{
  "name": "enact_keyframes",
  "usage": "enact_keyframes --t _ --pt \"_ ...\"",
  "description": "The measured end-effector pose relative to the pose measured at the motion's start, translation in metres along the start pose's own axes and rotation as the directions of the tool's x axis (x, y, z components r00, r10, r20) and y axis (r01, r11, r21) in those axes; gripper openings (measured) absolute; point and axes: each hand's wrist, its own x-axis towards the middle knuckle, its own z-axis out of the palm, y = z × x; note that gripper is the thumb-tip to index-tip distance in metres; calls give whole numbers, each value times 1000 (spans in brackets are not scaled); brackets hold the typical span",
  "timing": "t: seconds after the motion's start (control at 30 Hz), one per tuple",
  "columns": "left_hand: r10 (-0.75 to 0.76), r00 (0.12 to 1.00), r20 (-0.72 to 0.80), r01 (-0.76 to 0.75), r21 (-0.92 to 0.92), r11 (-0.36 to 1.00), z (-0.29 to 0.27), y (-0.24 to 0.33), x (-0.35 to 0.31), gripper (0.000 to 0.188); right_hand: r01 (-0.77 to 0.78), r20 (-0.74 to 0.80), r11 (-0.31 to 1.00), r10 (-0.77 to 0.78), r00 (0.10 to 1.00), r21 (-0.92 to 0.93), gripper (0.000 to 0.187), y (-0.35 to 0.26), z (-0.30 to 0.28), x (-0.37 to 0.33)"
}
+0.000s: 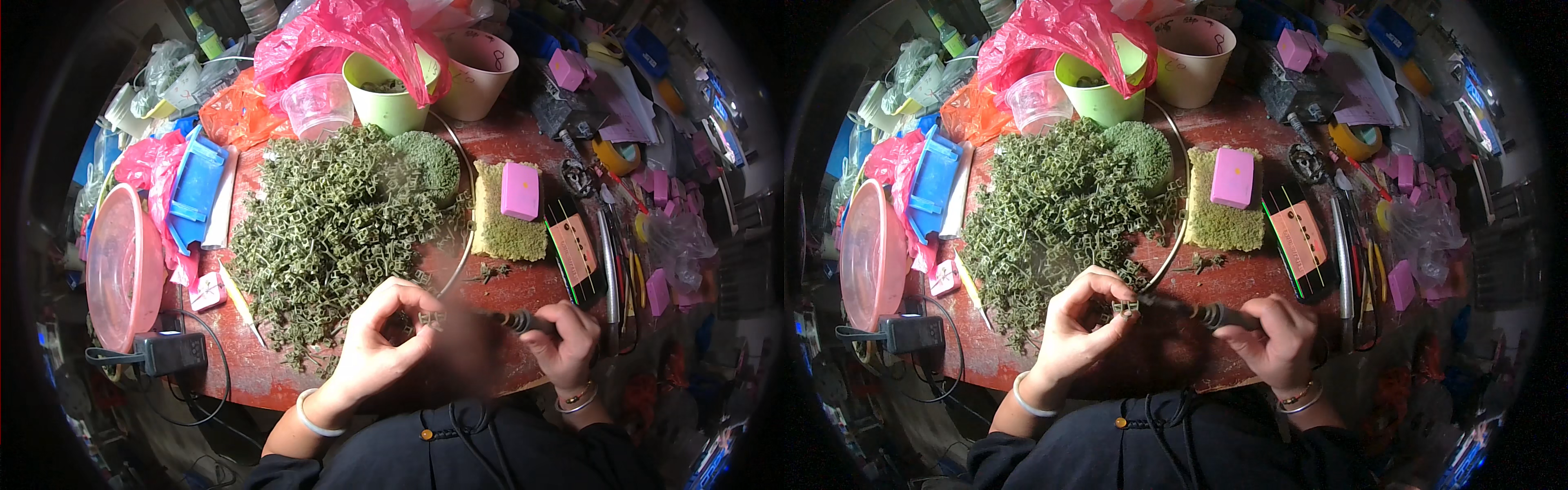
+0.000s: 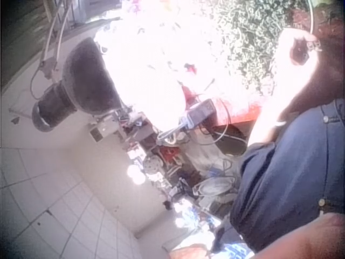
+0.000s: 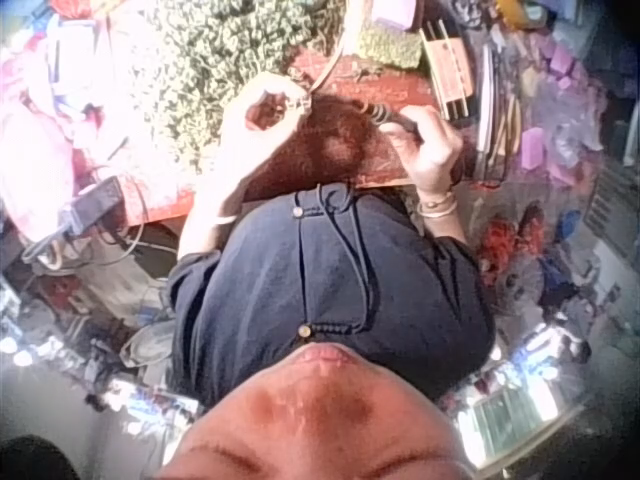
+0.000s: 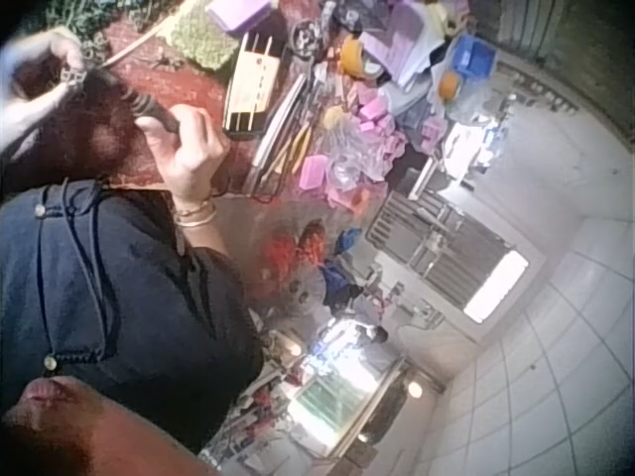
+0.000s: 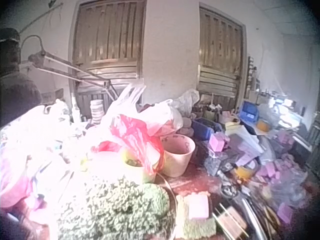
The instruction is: Using a soldering iron to attach dried moss or foliage to a circular wire frame to create a decoration.
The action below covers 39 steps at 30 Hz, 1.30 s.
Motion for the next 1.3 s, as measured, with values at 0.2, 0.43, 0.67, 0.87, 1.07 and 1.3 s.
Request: enact_keyframes --t 0.2,0.43,0.67,0.87,1.07,1.3 --pt "-78 997 -28 74 -132 988 5 3 -4 21 -216 -141 927 180 973 -308 31 17 -12 7" --pt "-15 999 -34 19 120 993 1 1 -4 23 -173 -112 984 176 978 33 34 -1 2 3" --pt "94 994 -46 -77 281 957 4 3 0 22 -444 287 712 340 896 544 21 -35 22 18" --pt "99 995 -21 -89 278 956 4 6 1 20 -459 299 653 348 888 602 14 -38 32 20" --pt "17 1000 4 -18 63 998 2 5 1 22 -489 339 546 357 870 680 9 -33 35 19" --pt "-62 996 62 68 -91 994 0 5 -1 24 -477 342 559 333 878 679 10 -35 36 19"
